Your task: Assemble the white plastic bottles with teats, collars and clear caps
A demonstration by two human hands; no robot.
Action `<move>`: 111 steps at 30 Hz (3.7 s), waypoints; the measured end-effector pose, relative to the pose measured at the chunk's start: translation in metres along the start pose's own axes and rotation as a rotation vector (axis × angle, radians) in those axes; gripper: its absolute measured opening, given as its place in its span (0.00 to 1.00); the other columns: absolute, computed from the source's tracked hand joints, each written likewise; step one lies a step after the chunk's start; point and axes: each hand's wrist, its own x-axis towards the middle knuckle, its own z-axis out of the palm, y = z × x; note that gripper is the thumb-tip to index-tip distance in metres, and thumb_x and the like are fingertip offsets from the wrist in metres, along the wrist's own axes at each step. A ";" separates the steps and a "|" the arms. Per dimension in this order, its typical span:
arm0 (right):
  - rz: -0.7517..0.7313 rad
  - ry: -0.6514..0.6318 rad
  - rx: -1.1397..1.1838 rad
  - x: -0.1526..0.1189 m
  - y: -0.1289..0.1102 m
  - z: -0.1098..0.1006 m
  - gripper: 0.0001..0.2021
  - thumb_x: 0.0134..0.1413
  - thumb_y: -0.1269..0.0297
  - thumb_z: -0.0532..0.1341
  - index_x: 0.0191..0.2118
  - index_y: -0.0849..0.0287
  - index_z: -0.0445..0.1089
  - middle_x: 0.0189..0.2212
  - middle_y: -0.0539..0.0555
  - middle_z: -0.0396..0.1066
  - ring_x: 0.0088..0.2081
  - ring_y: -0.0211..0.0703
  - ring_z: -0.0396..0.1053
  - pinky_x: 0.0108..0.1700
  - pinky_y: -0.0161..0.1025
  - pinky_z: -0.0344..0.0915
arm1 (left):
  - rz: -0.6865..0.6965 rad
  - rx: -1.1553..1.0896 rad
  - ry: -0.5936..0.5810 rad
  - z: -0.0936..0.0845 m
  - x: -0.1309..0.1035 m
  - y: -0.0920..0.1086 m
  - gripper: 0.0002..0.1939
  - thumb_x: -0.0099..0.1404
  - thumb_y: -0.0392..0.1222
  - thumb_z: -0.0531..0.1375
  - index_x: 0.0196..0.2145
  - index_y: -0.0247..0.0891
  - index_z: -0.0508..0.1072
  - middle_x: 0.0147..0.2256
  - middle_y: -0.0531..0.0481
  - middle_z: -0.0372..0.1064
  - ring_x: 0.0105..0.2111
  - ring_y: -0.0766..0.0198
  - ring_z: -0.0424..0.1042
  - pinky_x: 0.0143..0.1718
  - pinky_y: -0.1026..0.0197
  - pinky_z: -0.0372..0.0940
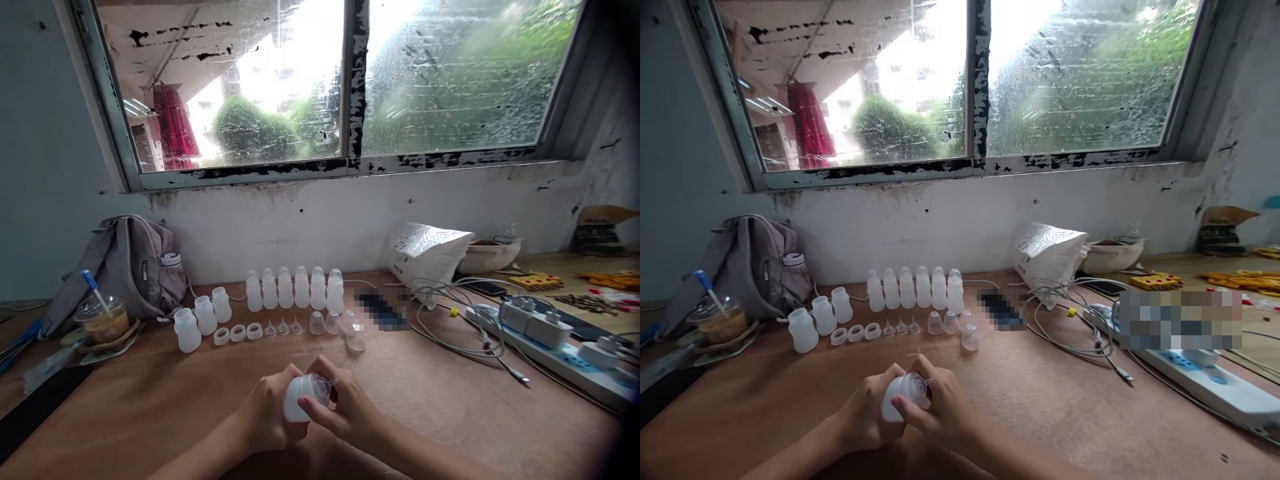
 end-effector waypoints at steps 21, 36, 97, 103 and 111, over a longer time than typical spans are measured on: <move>-0.241 -0.252 -0.226 0.004 -0.001 -0.018 0.18 0.50 0.61 0.57 0.48 0.56 0.60 0.33 0.54 0.60 0.31 0.39 0.60 0.32 0.34 0.58 | 0.036 -0.066 -0.179 -0.018 0.010 -0.014 0.13 0.45 0.39 0.61 0.31 0.35 0.66 0.27 0.56 0.65 0.25 0.69 0.63 0.25 0.69 0.57; -0.102 -0.192 -0.067 0.008 0.025 -0.030 0.19 0.47 0.61 0.59 0.47 0.55 0.61 0.40 0.55 0.63 0.38 0.41 0.63 0.39 0.37 0.61 | 0.277 0.447 0.300 0.002 0.005 -0.045 0.20 0.54 0.48 0.57 0.42 0.39 0.60 0.34 0.48 0.66 0.33 0.60 0.68 0.34 0.59 0.65; -0.081 -0.065 -0.138 0.011 0.036 -0.031 0.15 0.53 0.54 0.53 0.31 0.62 0.66 0.23 0.52 0.65 0.23 0.33 0.59 0.24 0.31 0.56 | -0.129 -0.013 -0.044 -0.036 0.003 -0.022 0.21 0.61 0.52 0.48 0.33 0.35 0.74 0.27 0.49 0.68 0.29 0.64 0.64 0.31 0.64 0.58; 0.121 -0.142 -0.033 0.011 0.038 -0.028 0.19 0.54 0.52 0.49 0.22 0.61 0.60 0.17 0.48 0.60 0.19 0.31 0.56 0.20 0.30 0.53 | -0.087 0.057 -0.012 -0.033 0.001 -0.018 0.16 0.59 0.50 0.53 0.38 0.40 0.73 0.32 0.49 0.72 0.32 0.62 0.65 0.35 0.62 0.60; 0.461 -0.346 0.286 0.010 0.046 -0.020 0.21 0.52 0.47 0.47 0.24 0.61 0.60 0.14 0.45 0.58 0.12 0.29 0.54 0.11 0.27 0.47 | -0.034 0.141 0.091 -0.026 0.001 -0.021 0.16 0.56 0.50 0.55 0.38 0.40 0.73 0.32 0.49 0.72 0.32 0.61 0.65 0.35 0.60 0.62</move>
